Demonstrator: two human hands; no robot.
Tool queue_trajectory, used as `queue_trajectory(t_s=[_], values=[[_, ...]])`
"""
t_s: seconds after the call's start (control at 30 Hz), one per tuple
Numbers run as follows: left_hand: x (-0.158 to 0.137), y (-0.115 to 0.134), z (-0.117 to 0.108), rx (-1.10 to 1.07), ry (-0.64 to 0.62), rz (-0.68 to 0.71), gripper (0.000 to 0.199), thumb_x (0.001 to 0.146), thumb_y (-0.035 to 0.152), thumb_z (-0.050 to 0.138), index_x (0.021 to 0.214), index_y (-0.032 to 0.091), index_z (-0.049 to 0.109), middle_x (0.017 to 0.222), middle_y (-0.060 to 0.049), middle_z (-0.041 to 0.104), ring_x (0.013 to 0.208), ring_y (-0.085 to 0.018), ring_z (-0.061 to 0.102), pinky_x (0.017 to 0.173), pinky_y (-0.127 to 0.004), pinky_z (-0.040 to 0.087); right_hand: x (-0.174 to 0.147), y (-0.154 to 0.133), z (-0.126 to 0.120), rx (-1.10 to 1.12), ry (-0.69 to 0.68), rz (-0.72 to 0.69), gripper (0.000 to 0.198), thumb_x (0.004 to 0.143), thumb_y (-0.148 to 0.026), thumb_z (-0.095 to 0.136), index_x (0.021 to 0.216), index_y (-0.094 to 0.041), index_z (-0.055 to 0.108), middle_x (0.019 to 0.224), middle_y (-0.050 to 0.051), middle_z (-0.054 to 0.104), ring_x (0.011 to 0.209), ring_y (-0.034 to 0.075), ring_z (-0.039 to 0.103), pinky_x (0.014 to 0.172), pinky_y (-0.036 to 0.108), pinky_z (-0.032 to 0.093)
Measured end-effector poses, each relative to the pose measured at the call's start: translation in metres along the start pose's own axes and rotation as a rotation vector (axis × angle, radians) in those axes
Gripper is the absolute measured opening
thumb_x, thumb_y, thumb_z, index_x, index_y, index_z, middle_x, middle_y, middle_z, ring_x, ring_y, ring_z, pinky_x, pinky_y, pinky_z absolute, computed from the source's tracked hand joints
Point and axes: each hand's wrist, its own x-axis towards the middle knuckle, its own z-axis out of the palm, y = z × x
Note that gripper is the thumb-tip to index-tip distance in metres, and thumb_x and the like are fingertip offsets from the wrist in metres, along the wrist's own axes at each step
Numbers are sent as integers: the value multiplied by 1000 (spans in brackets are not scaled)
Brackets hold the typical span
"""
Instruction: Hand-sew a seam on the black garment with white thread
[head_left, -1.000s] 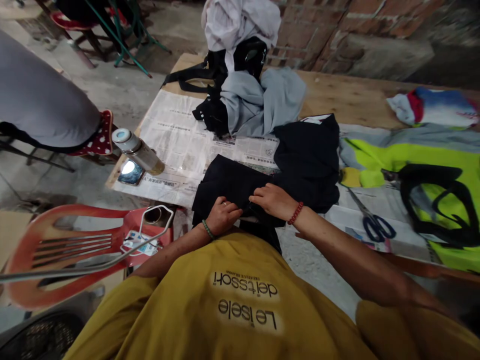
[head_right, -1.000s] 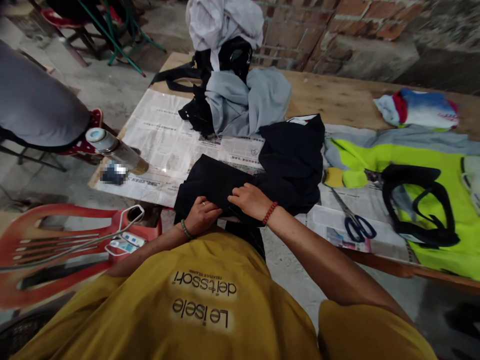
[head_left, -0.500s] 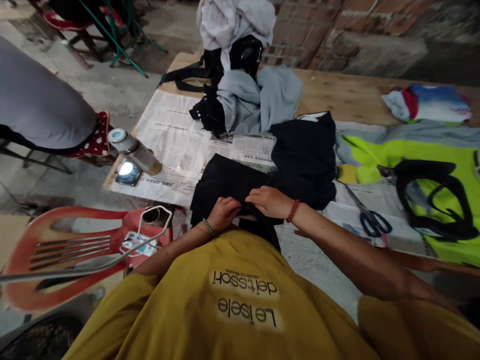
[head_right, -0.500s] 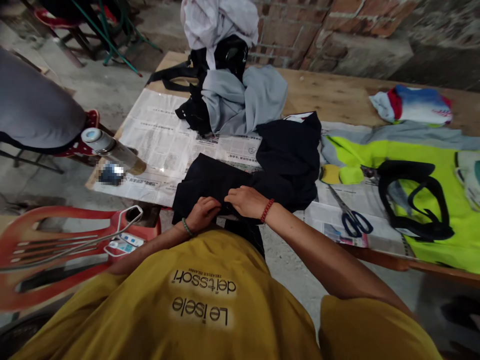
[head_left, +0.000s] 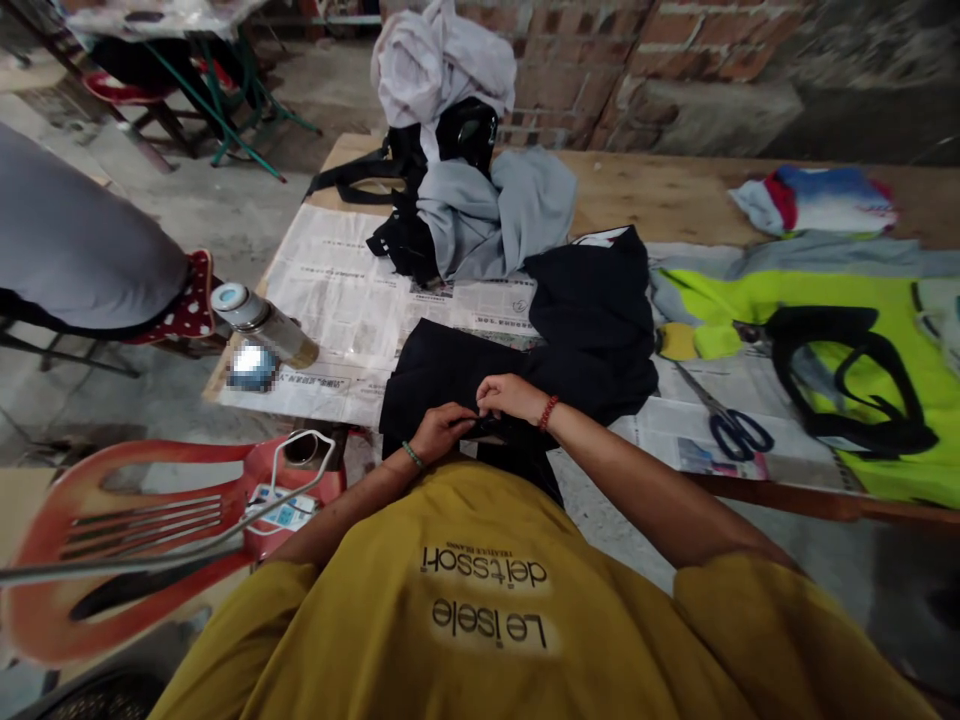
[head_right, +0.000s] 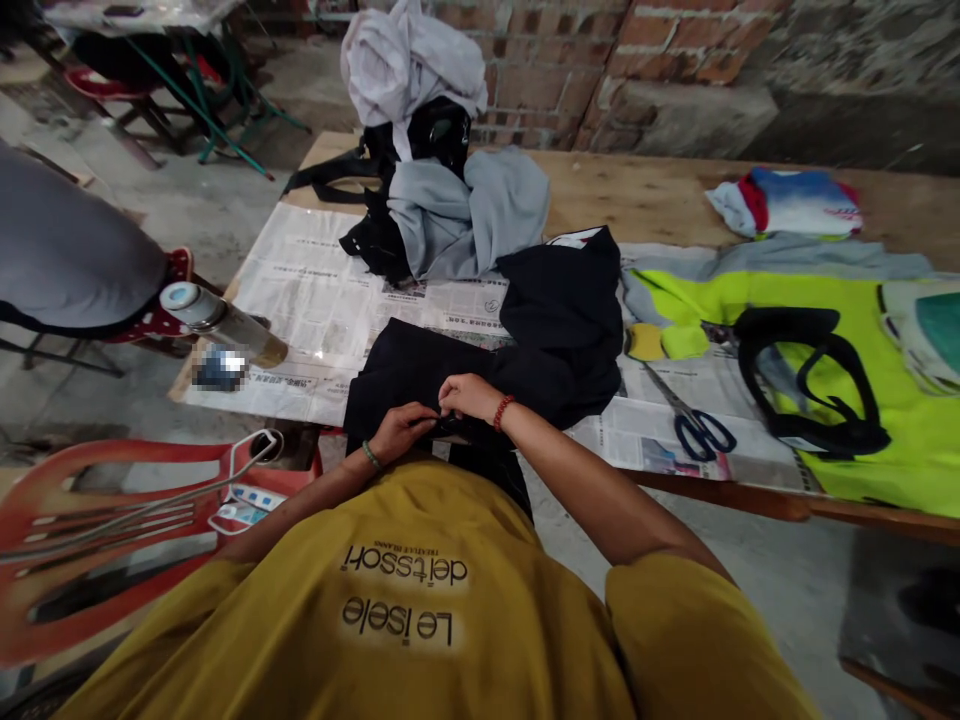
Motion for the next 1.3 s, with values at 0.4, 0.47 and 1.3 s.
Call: queue_trajectory(t_s=[0.4, 0.47, 1.3], values=[[1, -2, 2, -41, 75, -24, 18, 84, 28, 54, 86, 15, 66, 83, -4, 65, 78, -13, 58, 74, -25, 46, 7, 8, 12, -199, 193, -138, 23, 78, -24, 51, 59, -13, 57, 56, -2, 53, 54, 7, 43, 55, 20, 32], [1, -3, 2, -42, 80, -44, 18, 84, 28, 54, 86, 15, 66, 82, -3, 65, 78, -13, 58, 75, -25, 46, 7, 10, 15, -251, 226, -165, 24, 79, -23, 50, 58, -13, 57, 55, -2, 52, 56, 7, 42, 55, 20, 31], [12, 5, 0, -116, 167, -284, 20, 77, 34, 56, 75, 16, 63, 68, 2, 59, 66, -10, 51, 65, -21, 43, -66, 50, 58, -474, 396, -495, 19, 86, -26, 50, 75, -18, 64, 75, 4, 64, 70, 12, 58, 67, 23, 45]])
